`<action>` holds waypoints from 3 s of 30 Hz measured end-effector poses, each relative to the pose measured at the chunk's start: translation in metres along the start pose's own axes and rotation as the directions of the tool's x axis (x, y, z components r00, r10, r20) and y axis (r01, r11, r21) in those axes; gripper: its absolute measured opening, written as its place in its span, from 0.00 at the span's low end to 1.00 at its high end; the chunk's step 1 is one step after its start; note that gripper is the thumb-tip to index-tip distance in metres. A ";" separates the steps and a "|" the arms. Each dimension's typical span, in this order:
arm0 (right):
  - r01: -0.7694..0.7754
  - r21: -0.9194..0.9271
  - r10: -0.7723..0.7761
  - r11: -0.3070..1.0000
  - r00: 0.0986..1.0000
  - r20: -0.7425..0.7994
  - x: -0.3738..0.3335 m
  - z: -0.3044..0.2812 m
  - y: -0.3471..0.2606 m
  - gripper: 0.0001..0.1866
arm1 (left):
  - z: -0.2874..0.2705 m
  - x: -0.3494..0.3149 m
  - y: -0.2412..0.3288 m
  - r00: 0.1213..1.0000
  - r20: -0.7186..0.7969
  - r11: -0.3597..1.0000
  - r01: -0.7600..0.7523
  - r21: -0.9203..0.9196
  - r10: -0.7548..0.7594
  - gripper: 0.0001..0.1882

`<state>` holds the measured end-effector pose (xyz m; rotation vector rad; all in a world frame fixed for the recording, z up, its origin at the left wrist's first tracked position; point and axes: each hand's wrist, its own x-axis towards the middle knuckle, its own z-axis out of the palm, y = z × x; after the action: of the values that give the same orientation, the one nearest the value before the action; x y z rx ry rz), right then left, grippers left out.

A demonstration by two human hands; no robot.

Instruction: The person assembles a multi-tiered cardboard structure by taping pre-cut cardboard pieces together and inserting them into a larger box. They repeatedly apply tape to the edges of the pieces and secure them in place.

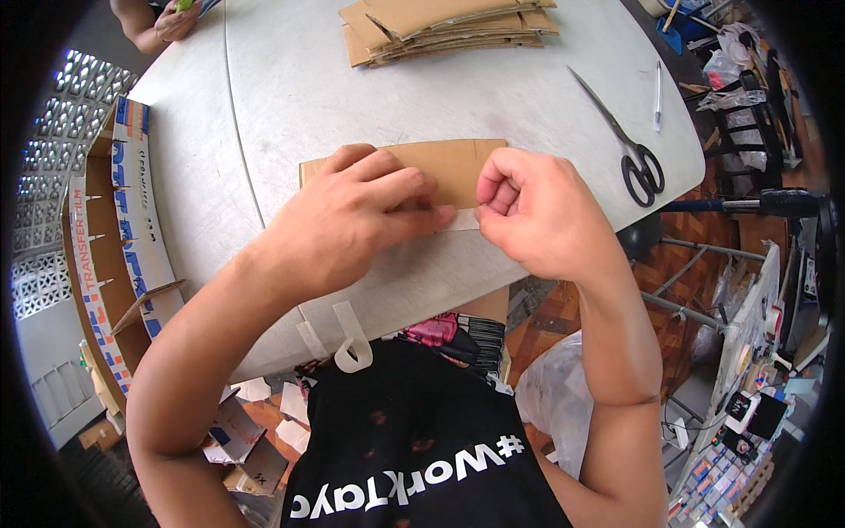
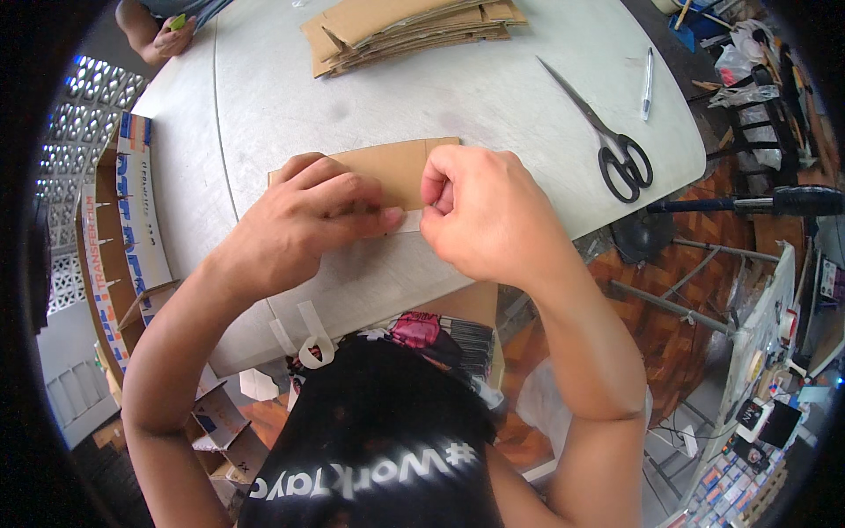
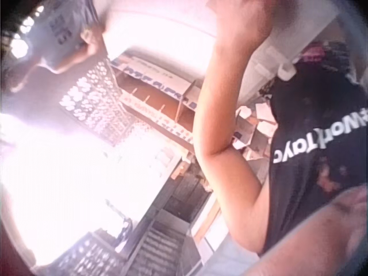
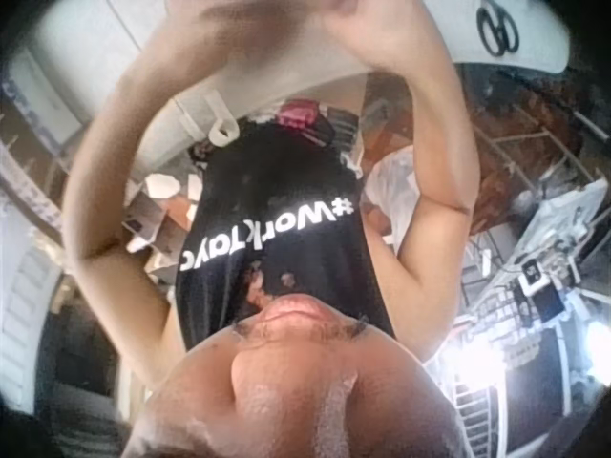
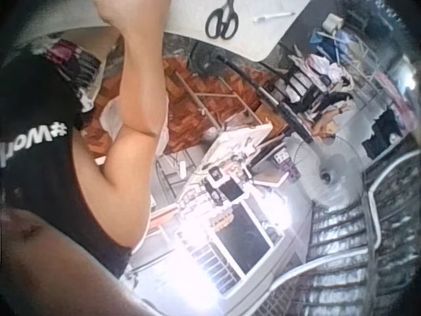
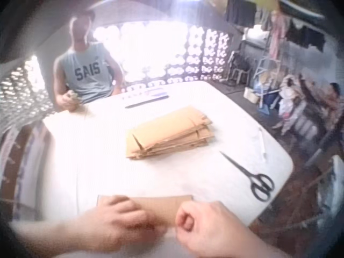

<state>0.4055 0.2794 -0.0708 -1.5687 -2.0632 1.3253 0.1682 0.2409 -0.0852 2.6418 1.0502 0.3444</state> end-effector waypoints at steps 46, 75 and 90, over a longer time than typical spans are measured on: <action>-0.251 -0.694 -0.089 0.675 0.905 -0.415 -0.064 -0.081 0.079 0.21 | -0.101 0.017 0.019 0.774 0.108 0.717 0.621 -0.316 -0.623 0.28; 0.460 0.348 -0.295 0.817 0.851 -0.434 -0.141 0.087 0.039 0.34 | -0.162 -0.017 0.068 0.824 0.067 0.820 0.567 -0.082 -0.563 0.28; 0.522 0.290 -0.342 0.802 0.799 -0.494 -0.129 0.083 0.042 0.31 | -0.148 -0.015 0.070 0.853 0.083 0.841 0.522 -0.141 -0.515 0.25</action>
<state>0.4305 0.1265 -0.1079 -0.9853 -1.6038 1.0399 0.1551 0.2065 0.0750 2.1011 1.5910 0.2366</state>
